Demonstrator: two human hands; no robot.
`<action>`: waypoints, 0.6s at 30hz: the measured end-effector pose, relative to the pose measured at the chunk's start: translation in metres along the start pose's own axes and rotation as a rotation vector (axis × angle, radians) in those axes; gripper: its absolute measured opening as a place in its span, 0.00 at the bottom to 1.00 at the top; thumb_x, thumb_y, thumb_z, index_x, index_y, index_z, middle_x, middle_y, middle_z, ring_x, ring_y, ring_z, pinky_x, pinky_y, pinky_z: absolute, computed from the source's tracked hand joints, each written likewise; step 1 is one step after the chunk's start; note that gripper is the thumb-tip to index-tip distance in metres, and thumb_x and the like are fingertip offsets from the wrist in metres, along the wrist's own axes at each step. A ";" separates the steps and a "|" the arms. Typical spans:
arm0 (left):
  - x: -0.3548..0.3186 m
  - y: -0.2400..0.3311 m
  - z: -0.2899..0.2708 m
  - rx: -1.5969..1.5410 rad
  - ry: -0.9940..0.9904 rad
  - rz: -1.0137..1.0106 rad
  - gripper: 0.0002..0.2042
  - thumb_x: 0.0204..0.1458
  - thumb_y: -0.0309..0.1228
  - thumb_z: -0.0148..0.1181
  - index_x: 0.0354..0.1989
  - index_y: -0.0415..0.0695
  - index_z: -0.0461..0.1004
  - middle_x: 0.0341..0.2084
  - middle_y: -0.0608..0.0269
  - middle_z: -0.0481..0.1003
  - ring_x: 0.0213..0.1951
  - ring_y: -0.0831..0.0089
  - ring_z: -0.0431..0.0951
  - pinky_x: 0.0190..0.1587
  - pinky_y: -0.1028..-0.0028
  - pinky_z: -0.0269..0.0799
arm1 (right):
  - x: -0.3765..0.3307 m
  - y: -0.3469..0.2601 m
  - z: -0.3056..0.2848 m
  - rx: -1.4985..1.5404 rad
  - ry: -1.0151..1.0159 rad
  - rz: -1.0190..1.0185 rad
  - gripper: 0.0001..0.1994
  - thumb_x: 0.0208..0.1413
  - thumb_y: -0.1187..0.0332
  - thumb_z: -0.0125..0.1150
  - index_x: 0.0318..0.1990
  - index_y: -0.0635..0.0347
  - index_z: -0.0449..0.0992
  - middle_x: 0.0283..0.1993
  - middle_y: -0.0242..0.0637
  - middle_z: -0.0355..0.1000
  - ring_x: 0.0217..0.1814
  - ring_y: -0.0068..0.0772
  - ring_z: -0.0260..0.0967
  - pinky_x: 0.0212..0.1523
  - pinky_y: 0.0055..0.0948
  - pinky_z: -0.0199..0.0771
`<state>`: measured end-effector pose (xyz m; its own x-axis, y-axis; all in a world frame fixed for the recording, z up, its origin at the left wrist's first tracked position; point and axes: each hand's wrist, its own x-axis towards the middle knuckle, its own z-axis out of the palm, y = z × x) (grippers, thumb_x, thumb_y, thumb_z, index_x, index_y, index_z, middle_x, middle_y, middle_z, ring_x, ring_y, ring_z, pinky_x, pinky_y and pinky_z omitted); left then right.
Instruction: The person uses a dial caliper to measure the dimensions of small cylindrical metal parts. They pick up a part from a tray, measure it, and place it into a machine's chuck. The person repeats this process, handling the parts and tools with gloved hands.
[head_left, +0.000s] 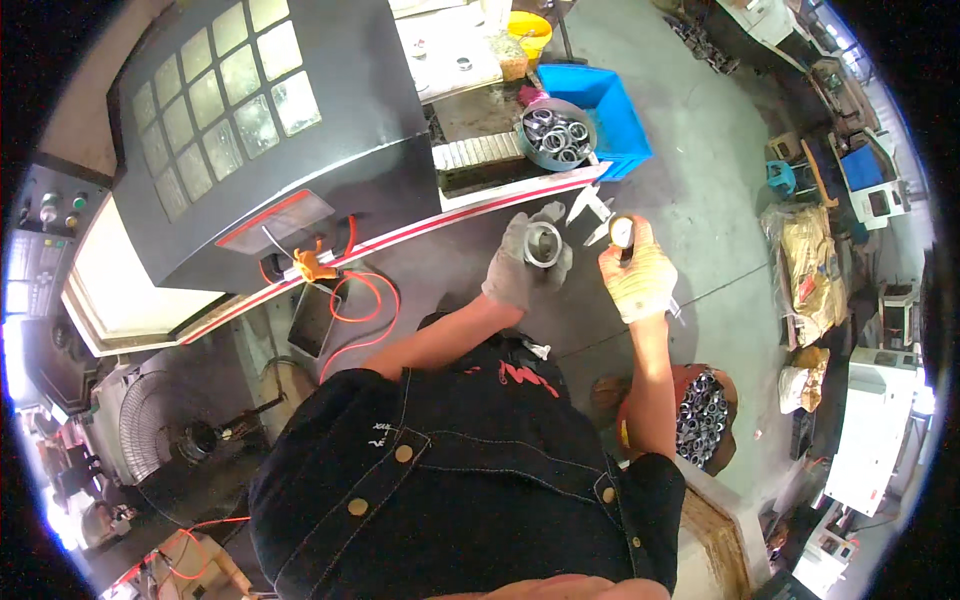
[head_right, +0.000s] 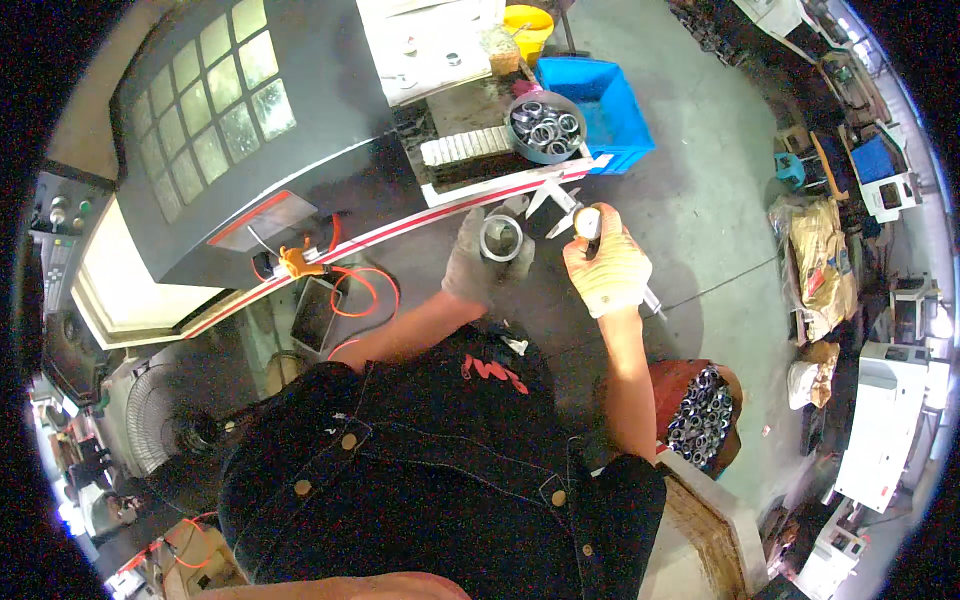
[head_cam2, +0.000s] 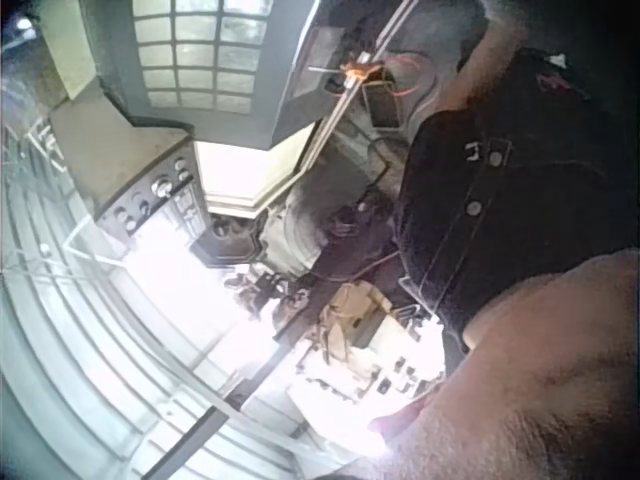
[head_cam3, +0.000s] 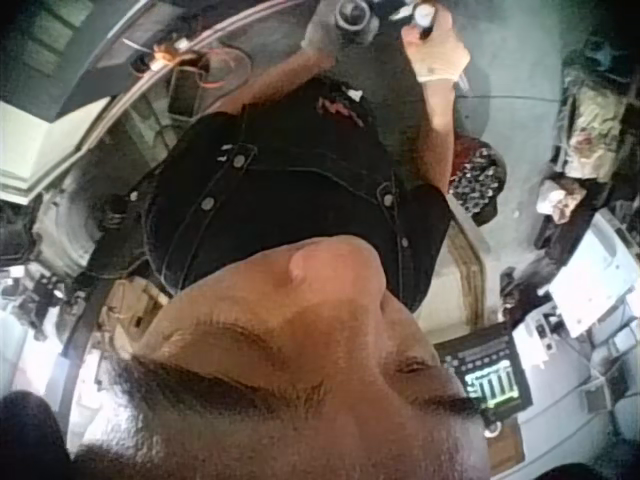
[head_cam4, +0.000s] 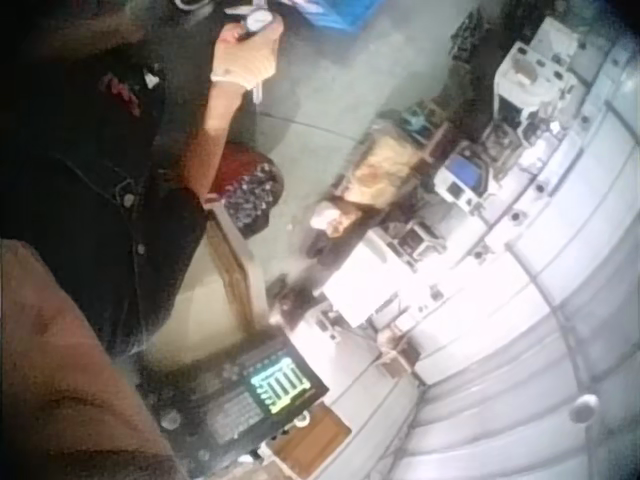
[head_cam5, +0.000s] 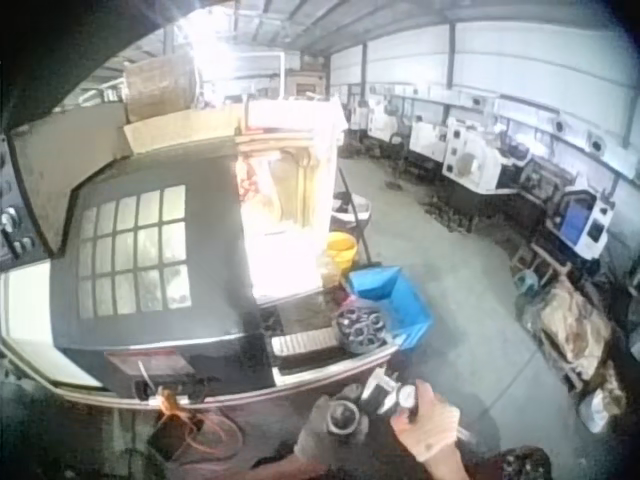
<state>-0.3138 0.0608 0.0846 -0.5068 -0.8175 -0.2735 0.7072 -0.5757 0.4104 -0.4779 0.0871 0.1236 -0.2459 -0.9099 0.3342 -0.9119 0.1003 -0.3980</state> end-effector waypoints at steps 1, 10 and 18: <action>0.000 -0.005 0.007 -0.002 0.061 0.020 0.26 0.52 0.56 0.40 0.48 0.49 0.67 0.21 0.63 0.70 0.20 0.73 0.69 0.22 0.76 0.63 | -0.002 0.003 0.002 -0.011 0.007 0.012 0.22 0.39 0.67 0.56 0.47 0.50 0.66 0.31 0.44 0.71 0.31 0.46 0.71 0.32 0.38 0.71; 0.014 0.001 -0.003 0.025 0.150 -0.279 0.23 0.49 0.56 0.46 0.30 0.46 0.72 0.23 0.64 0.73 0.22 0.73 0.72 0.21 0.77 0.65 | -0.033 0.009 0.013 0.077 -0.062 0.031 0.30 0.38 0.65 0.59 0.55 0.54 0.62 0.31 0.42 0.72 0.29 0.41 0.70 0.33 0.34 0.70; 0.015 0.000 0.004 0.032 0.093 -0.266 0.25 0.50 0.56 0.45 0.34 0.44 0.71 0.23 0.64 0.74 0.22 0.73 0.73 0.20 0.77 0.65 | -0.034 0.028 0.012 0.031 -0.055 0.137 0.19 0.38 0.52 0.63 0.32 0.57 0.74 0.23 0.36 0.69 0.24 0.36 0.68 0.28 0.32 0.68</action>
<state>-0.3236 0.0492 0.0842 -0.6237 -0.6367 -0.4535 0.5389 -0.7705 0.3404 -0.4916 0.1165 0.0909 -0.3484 -0.9093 0.2274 -0.8600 0.2136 -0.4634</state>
